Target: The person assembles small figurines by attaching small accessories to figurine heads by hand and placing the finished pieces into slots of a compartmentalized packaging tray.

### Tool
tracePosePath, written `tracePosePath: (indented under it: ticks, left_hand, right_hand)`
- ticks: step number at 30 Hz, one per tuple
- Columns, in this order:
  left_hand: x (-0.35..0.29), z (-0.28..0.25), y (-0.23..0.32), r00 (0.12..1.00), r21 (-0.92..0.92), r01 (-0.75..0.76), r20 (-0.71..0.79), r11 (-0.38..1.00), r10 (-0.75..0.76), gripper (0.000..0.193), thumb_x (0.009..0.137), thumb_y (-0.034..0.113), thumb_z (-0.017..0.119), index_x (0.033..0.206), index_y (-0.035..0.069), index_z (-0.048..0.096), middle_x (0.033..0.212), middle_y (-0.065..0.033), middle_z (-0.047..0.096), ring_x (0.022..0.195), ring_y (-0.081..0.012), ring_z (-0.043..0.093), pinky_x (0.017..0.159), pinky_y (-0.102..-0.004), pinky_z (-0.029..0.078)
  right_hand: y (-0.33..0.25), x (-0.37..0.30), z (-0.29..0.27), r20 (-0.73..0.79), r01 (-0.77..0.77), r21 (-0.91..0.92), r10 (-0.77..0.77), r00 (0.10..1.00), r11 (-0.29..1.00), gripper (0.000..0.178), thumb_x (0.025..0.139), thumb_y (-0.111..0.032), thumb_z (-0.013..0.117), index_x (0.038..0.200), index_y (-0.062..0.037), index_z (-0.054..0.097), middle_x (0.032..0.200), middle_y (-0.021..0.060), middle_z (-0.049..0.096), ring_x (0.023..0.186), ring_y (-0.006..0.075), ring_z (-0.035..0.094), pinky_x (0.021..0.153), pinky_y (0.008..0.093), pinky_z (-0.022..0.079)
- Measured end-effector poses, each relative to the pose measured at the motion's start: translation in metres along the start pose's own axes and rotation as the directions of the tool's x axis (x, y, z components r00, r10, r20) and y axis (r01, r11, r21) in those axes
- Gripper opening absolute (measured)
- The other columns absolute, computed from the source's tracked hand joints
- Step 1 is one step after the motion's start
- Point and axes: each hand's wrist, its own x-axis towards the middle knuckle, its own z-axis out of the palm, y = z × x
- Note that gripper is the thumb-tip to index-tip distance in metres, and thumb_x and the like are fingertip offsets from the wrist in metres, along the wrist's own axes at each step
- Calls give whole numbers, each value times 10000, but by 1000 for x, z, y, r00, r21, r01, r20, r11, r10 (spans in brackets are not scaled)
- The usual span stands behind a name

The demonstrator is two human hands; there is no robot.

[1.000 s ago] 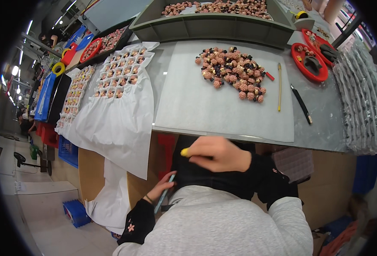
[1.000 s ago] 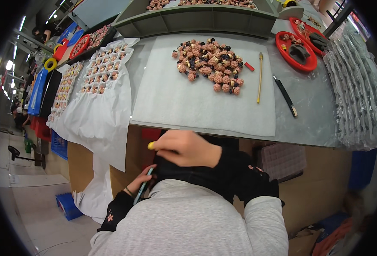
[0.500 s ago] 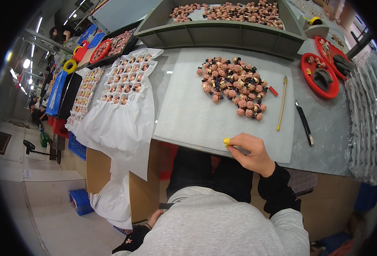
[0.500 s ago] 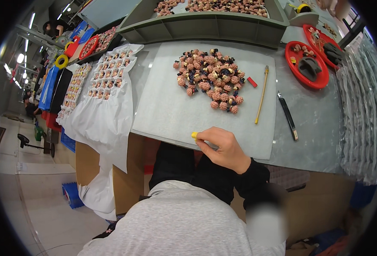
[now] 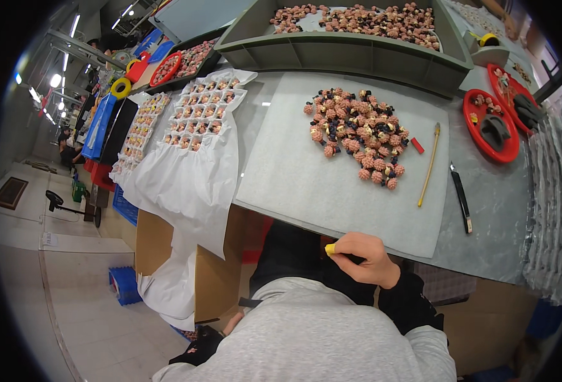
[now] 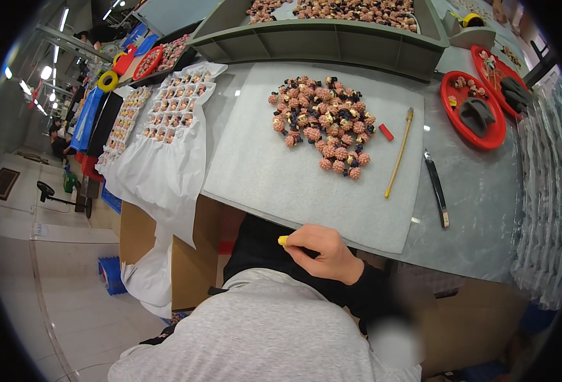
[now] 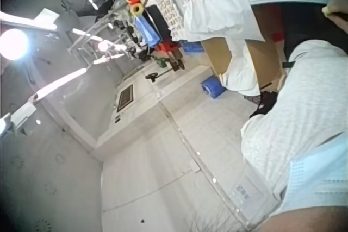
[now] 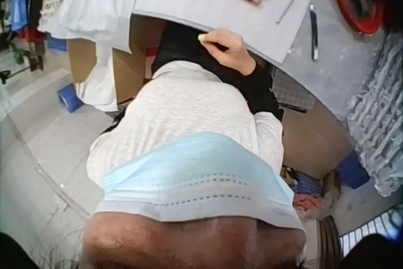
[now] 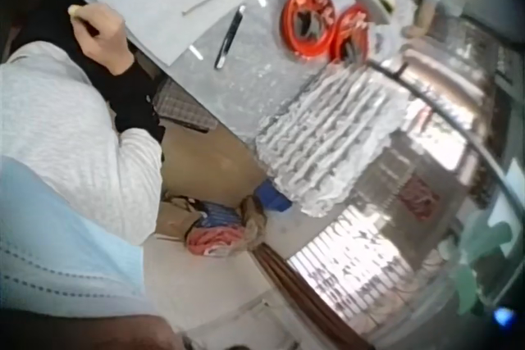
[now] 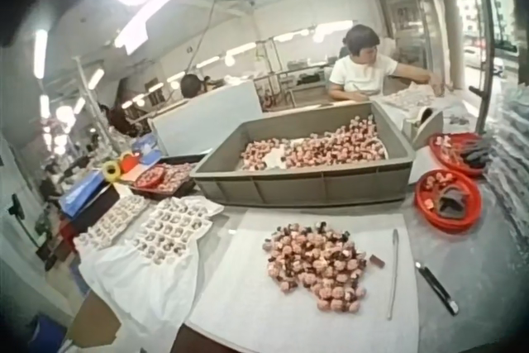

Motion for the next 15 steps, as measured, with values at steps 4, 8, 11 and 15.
tracePosePath:
  ticks: [4, 8, 11, 15]
  left_hand:
    - [-10, -15, -16, 997, -116, 80, -3, 990, -81, 267, 841, 277, 486, 942, 44, 573, 886, -22, 551, 829, -96, 484, 786, -247, 378]
    - [-15, -11, -27, 984, -229, 175, 8, 957, -178, 266, 841, 274, 486, 940, 44, 574, 897, -19, 553, 834, -95, 485, 791, -244, 378]
    - [-13, -7, -24, 967, -316, 246, 22, 916, -252, 265, 841, 273, 486, 939, 43, 574, 906, -17, 554, 837, -95, 486, 794, -242, 378]
    - [-10, -4, -19, 969, -312, 240, 24, 919, -245, 259, 839, 267, 487, 939, 46, 576, 909, -16, 557, 841, -96, 489, 796, -243, 379]
  right_hand:
    - [0, 1, -1, 28, -27, -2, 27, 999, 1000, 147, 680, 60, 638, 812, 5, 603, 729, 95, 601, 612, 203, 570, 529, 269, 432]
    - [4, 2, 2, 26, -24, 10, 24, 999, 1000, 139, 683, 46, 637, 812, 4, 607, 741, 92, 603, 622, 206, 577, 537, 268, 440]
    - [5, 5, 3, 28, -37, 9, 37, 999, 999, 139, 687, 43, 633, 819, 7, 615, 745, 92, 607, 629, 202, 581, 542, 265, 443]
    - [1, 5, 2, 27, -45, -2, 45, 999, 999, 140, 680, 68, 634, 805, 14, 602, 750, 101, 612, 641, 202, 585, 562, 260, 441]
